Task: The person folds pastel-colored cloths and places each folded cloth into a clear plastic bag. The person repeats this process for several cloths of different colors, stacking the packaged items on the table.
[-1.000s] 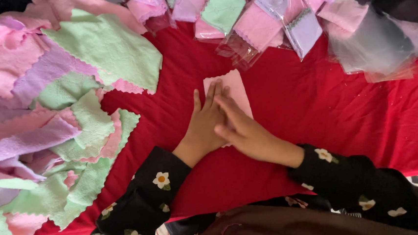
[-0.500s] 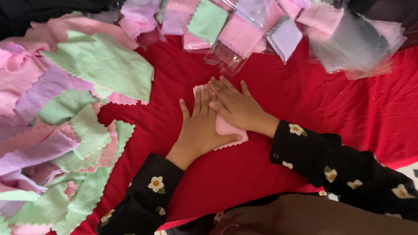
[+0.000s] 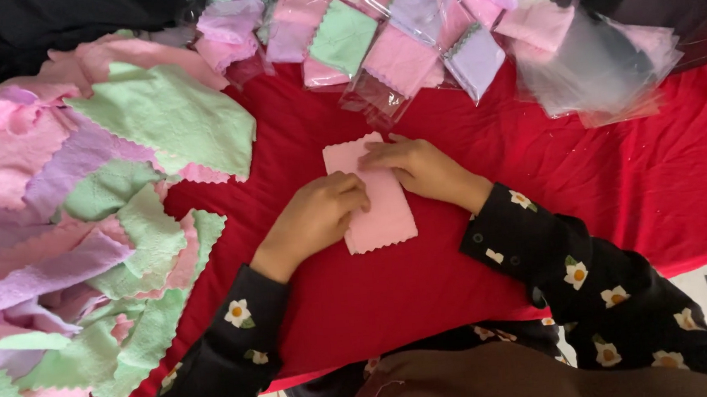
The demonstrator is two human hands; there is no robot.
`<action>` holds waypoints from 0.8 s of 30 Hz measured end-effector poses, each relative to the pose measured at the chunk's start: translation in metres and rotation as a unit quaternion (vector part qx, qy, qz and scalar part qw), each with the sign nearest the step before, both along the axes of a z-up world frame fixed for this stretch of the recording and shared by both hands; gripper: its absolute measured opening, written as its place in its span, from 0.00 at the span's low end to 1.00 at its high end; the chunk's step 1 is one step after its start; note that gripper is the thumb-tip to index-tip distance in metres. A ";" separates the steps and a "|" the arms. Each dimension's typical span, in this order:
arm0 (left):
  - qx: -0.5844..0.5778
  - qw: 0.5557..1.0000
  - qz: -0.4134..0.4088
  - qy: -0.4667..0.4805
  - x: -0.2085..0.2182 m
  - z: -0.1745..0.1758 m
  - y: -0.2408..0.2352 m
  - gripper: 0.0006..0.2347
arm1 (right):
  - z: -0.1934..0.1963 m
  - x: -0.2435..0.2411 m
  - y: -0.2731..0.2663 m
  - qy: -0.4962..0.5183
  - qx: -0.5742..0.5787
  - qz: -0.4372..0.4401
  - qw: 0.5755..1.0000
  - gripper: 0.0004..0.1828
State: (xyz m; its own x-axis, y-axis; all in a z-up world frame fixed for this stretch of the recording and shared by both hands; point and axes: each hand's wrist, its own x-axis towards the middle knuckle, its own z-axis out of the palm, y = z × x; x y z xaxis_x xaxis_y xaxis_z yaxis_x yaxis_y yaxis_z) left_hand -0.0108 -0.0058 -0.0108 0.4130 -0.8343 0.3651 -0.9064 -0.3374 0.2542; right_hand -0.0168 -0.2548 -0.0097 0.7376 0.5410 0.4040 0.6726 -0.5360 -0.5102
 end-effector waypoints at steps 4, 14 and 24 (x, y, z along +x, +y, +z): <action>0.040 0.990 0.026 0.134 -0.013 0.038 0.008 0.09 | 0.006 -0.003 0.002 0.005 0.012 0.034 0.999 0.22; -0.146 0.973 0.005 0.182 -0.001 0.024 0.003 0.01 | 0.014 -0.003 -0.010 0.170 0.015 0.101 0.980 0.21; -0.273 0.924 0.008 0.267 0.017 0.003 0.008 0.06 | 0.041 -0.018 -0.001 0.193 0.021 0.140 0.971 0.20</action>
